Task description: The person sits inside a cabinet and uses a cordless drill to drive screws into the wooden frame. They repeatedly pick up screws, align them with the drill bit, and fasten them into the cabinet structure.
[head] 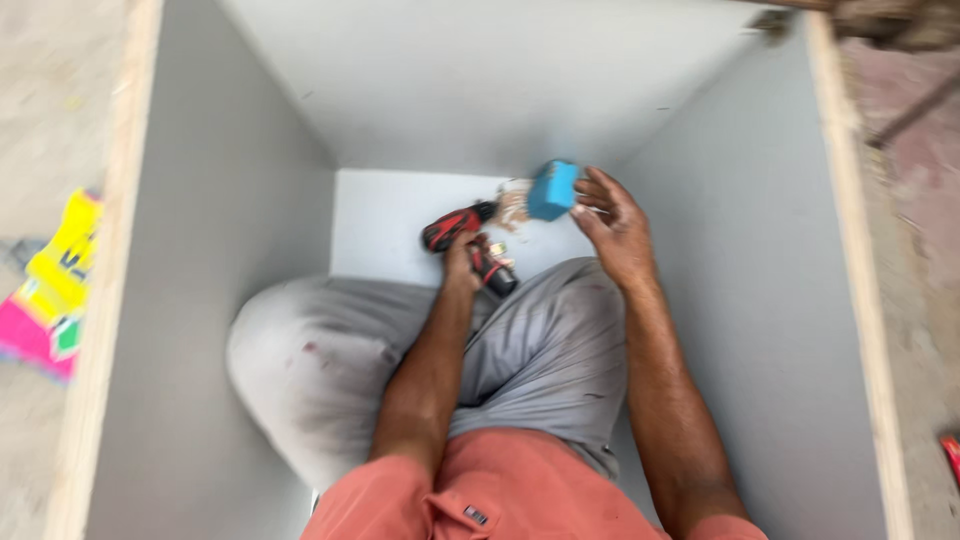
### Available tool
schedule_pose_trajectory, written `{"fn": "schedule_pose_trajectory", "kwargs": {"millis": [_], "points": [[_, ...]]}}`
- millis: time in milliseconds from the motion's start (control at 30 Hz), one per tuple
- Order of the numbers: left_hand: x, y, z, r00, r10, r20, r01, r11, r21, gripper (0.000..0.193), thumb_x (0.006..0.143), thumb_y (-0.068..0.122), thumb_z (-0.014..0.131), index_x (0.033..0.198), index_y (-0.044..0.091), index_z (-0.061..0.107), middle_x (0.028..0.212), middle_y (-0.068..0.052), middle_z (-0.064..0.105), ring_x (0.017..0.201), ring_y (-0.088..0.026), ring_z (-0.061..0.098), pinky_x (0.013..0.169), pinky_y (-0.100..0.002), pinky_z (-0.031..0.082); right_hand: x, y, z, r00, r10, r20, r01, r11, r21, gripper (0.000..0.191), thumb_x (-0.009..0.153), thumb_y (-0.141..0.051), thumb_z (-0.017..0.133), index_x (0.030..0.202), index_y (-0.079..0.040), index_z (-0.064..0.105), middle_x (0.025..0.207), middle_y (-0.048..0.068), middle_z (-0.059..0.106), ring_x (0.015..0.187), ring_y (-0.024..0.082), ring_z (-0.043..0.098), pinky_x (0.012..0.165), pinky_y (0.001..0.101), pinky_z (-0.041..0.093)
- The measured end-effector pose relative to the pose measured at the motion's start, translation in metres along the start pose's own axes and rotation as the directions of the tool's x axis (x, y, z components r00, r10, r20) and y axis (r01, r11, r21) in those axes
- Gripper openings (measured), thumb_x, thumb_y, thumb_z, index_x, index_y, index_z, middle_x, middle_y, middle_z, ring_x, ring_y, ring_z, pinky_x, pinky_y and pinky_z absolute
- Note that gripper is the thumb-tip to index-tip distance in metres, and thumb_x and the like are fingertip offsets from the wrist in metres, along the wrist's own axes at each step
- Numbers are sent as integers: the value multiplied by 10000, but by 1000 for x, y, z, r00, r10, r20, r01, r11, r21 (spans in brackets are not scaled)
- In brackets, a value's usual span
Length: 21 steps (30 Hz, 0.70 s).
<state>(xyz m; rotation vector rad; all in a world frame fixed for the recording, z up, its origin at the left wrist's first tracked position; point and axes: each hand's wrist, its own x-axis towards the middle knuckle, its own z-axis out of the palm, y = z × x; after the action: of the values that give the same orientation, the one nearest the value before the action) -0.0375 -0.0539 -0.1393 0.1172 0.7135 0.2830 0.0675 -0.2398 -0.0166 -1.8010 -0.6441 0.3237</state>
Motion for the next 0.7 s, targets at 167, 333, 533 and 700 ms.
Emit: {"fn": "schedule_pose_trajectory", "kwargs": {"millis": [167, 333, 533, 700], "points": [[-10, 3, 2, 997, 45, -68, -40, 997, 69, 148, 874, 116, 674, 964, 2, 646, 785, -141, 665, 589, -251, 656, 515, -413, 563, -31, 25, 51, 983, 97, 155, -36, 933, -357, 568, 902, -157, 759, 1435, -96, 570, 1278, 89, 710, 1113, 210, 693, 965, 383, 547], [-23, 3, 0, 992, 93, -86, -76, 980, 184, 147, 821, 68, 676, 963, 29, 659, 770, -104, 649, 590, -228, 665, 451, -429, 571, -49, 27, 71, 956, 69, 285, 163, 682, -713, 466, 867, -257, 779, 1316, -186, 679, 1209, 60, 727, 1020, 225, 720, 867, 424, 569], [-36, 0, -6, 973, 229, 1, -208, 883, 420, 158, 786, 27, 710, 938, 5, 674, 752, -105, 670, 577, -211, 676, 445, -392, 570, -51, 25, 70, 984, -6, 180, 120, 767, -630, 382, 940, -210, 710, 1318, -166, 680, 1144, 41, 754, 970, 220, 729, 830, 416, 574], [-47, -6, 8, 961, 275, 19, -260, 881, 395, 153, 789, 50, 688, 941, 35, 684, 747, -78, 671, 557, -189, 661, 424, -354, 546, -57, 28, 65, 985, -123, 120, 171, 776, -607, 294, 980, -196, 691, 1268, -144, 717, 1123, 61, 757, 983, 229, 731, 843, 404, 576]]}}
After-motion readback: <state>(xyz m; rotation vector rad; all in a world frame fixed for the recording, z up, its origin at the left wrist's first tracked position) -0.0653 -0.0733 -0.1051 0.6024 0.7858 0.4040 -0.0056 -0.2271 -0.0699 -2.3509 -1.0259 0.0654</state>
